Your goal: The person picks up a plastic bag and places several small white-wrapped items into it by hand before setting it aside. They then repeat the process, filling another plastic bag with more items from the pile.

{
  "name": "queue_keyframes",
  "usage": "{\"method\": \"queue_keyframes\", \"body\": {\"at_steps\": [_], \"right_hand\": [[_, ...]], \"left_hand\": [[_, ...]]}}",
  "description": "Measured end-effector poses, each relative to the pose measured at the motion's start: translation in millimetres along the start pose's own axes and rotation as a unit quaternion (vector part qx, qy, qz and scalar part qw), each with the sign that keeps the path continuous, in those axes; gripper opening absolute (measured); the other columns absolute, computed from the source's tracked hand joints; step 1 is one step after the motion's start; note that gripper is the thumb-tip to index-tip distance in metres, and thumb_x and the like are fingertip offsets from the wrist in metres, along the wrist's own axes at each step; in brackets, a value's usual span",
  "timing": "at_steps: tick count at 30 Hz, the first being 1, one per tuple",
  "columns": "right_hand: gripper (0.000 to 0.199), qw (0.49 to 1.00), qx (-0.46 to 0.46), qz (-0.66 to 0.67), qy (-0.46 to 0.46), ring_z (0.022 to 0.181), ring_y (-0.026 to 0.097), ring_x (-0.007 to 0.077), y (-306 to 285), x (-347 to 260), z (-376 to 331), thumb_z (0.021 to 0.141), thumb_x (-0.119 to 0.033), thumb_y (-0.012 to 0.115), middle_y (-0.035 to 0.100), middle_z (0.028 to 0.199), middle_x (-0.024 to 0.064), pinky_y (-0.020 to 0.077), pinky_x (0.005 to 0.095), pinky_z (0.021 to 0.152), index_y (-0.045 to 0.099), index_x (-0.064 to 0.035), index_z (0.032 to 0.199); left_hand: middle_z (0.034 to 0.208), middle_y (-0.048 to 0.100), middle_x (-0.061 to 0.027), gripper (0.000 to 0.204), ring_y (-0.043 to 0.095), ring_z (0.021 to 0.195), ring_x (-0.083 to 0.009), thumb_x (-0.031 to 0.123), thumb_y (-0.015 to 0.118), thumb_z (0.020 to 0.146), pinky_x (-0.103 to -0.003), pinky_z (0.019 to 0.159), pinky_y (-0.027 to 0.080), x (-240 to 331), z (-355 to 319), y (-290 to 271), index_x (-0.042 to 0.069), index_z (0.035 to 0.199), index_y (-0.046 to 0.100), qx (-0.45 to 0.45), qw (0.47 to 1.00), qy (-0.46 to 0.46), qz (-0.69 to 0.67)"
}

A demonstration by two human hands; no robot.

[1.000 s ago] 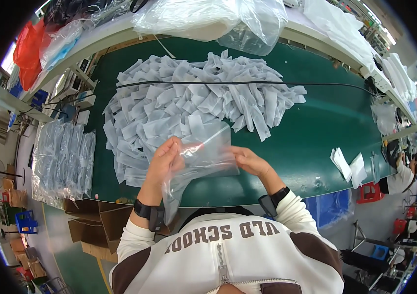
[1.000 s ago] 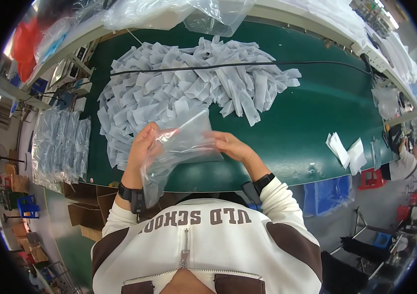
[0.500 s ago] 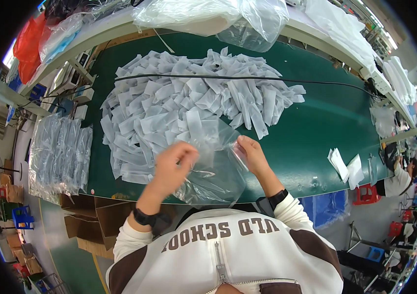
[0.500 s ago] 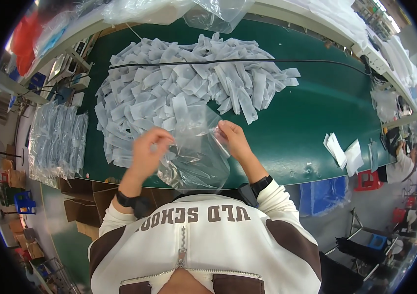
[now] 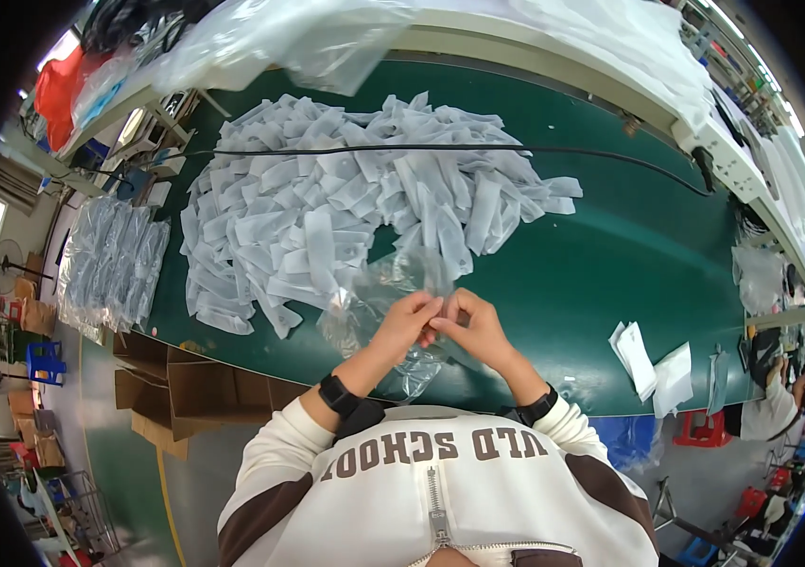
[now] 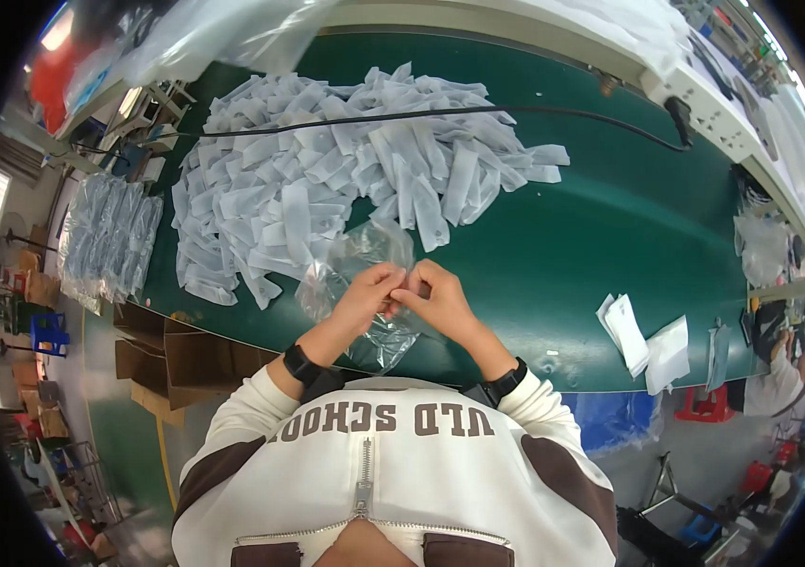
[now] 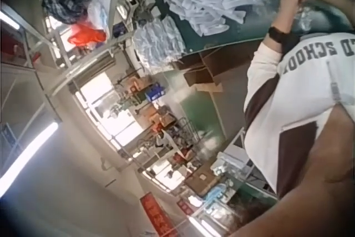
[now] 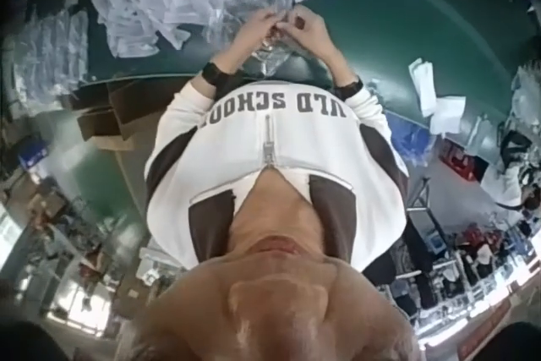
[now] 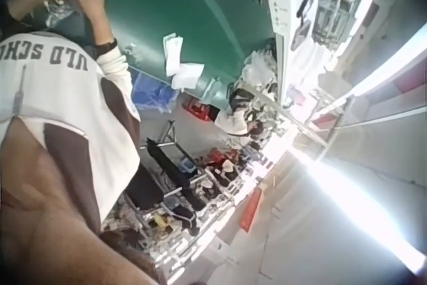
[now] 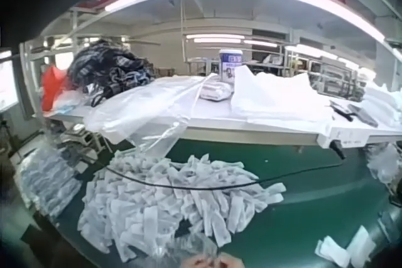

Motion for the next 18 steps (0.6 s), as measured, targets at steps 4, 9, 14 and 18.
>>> {"method": "queue_keyframes", "body": {"at_steps": [4,9,14,18], "right_hand": [[0.016,0.983,0.023,0.166,0.074,0.065,0.050,0.0069,-55,34,-26,0.087,-0.007,0.068,0.053,0.072,-0.0023,0.0399,0.0237,0.059,0.056,-0.0052,0.076],[0.009,0.937,0.177,0.187,0.238,0.069,0.059,0.0127,-159,117,-70,0.088,-0.007,0.064,0.059,0.077,0.0024,0.0465,0.0274,0.063,0.059,-0.0042,0.081],[0.010,0.953,0.150,-0.201,-0.169,0.078,0.064,0.0243,-145,-19,-76,0.086,-0.008,0.061,0.065,0.091,0.0112,0.0510,0.0361,0.067,0.062,-0.0027,0.094],[0.039,0.969,-0.125,-0.202,-0.075,0.096,0.065,0.0384,-86,31,-62,0.083,-0.009,0.062,0.058,0.123,0.0233,0.0531,0.0440,0.075,0.056,-0.0031,0.122]], "left_hand": [[0.077,0.059,-0.0036,0.016,0.060,0.065,-0.0138,0.020,0.054,0.100,-0.029,0.060,0.052,-35,23,48,0.006,0.092,0.054,0.000,0.991,0.021,-0.133],[0.078,0.058,-0.0040,0.014,0.059,0.065,-0.0144,0.017,0.054,0.100,-0.029,0.060,0.050,-23,27,43,0.007,0.091,0.054,0.169,0.940,0.142,-0.261],[0.075,0.057,-0.0018,0.014,0.056,0.064,-0.0115,0.015,0.054,0.100,-0.026,0.059,0.048,-5,17,69,0.007,0.088,0.053,0.184,0.966,0.179,-0.037],[0.073,0.056,0.0007,0.012,0.052,0.063,-0.0081,0.015,0.057,0.098,-0.024,0.058,0.044,-2,26,123,0.006,0.090,0.054,0.133,0.940,0.266,0.165]]}}
Point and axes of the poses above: each hand's wrist, its own z-axis towards the middle knuckle, its own y-axis out of the palm, x = y × z, the point moved 7 cm from there along z, towards the middle knuckle
